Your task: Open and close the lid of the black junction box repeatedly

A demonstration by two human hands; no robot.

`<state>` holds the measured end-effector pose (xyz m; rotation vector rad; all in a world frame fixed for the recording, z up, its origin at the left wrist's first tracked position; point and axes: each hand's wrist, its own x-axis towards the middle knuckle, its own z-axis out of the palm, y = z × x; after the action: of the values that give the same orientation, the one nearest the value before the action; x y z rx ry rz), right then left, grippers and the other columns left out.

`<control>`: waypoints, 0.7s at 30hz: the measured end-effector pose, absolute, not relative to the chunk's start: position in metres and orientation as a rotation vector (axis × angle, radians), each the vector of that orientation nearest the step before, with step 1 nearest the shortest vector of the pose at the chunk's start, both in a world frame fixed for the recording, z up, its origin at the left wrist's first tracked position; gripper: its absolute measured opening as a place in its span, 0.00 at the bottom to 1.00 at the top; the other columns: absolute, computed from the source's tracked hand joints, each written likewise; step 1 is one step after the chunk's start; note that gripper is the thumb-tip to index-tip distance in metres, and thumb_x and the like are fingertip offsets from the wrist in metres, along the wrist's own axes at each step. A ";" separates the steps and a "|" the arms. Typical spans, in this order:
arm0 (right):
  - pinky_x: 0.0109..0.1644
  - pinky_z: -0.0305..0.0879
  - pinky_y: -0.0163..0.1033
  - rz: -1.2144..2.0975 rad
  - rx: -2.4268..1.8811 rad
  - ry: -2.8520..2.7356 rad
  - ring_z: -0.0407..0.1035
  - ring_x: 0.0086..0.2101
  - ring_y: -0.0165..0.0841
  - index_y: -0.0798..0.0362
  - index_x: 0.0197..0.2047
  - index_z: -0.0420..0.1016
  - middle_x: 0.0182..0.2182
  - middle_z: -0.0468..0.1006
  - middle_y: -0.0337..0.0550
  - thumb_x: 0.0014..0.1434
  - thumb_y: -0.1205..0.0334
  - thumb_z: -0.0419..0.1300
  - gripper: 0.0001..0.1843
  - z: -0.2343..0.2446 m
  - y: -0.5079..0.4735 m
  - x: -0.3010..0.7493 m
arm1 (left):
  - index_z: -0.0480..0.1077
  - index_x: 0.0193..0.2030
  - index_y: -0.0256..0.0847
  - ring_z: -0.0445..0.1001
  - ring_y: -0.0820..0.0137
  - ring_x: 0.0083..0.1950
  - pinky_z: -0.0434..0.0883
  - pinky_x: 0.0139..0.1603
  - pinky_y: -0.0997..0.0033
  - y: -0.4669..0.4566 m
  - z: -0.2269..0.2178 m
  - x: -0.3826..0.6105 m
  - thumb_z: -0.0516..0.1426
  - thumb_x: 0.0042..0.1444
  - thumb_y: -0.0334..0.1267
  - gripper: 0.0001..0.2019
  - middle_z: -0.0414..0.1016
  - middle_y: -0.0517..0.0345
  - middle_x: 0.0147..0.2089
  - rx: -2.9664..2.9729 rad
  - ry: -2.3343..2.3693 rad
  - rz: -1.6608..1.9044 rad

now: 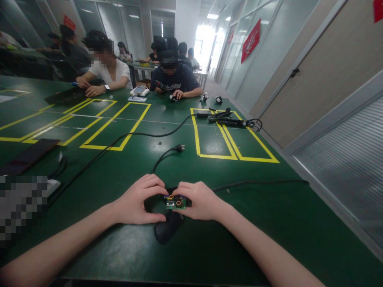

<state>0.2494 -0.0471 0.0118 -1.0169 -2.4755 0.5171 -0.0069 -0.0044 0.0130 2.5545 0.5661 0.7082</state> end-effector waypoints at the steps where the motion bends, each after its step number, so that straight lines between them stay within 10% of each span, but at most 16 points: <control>1: 0.35 0.68 0.34 0.501 -1.023 -2.472 0.77 0.34 0.32 0.50 0.48 0.78 0.38 0.81 0.41 0.64 0.59 0.67 0.10 0.011 -0.047 0.249 | 0.75 0.47 0.42 0.75 0.60 0.48 0.69 0.54 0.58 -0.006 0.012 -0.005 0.72 0.49 0.55 0.25 0.78 0.54 0.46 2.558 0.567 0.689; 14: 0.44 0.75 0.39 0.491 -0.888 -2.420 0.81 0.44 0.38 0.50 0.46 0.77 0.49 0.83 0.49 0.64 0.54 0.66 0.12 0.009 -0.045 0.252 | 0.72 0.57 0.44 0.75 0.58 0.57 0.69 0.61 0.56 -0.006 0.015 -0.005 0.67 0.57 0.39 0.21 0.78 0.52 0.54 2.541 0.701 0.624; 21: 0.47 0.77 0.40 0.435 -0.913 -2.448 0.80 0.49 0.40 0.50 0.49 0.76 0.53 0.81 0.52 0.61 0.57 0.66 0.13 0.005 -0.040 0.254 | 0.60 0.71 0.49 0.70 0.52 0.66 0.66 0.66 0.49 -0.007 0.011 -0.005 0.69 0.55 0.48 0.39 0.70 0.46 0.68 2.559 0.695 0.525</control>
<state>0.2538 -0.0400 0.0053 -0.9132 -2.4484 0.4347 -0.0054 -0.0066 0.0105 2.5585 0.6947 0.5246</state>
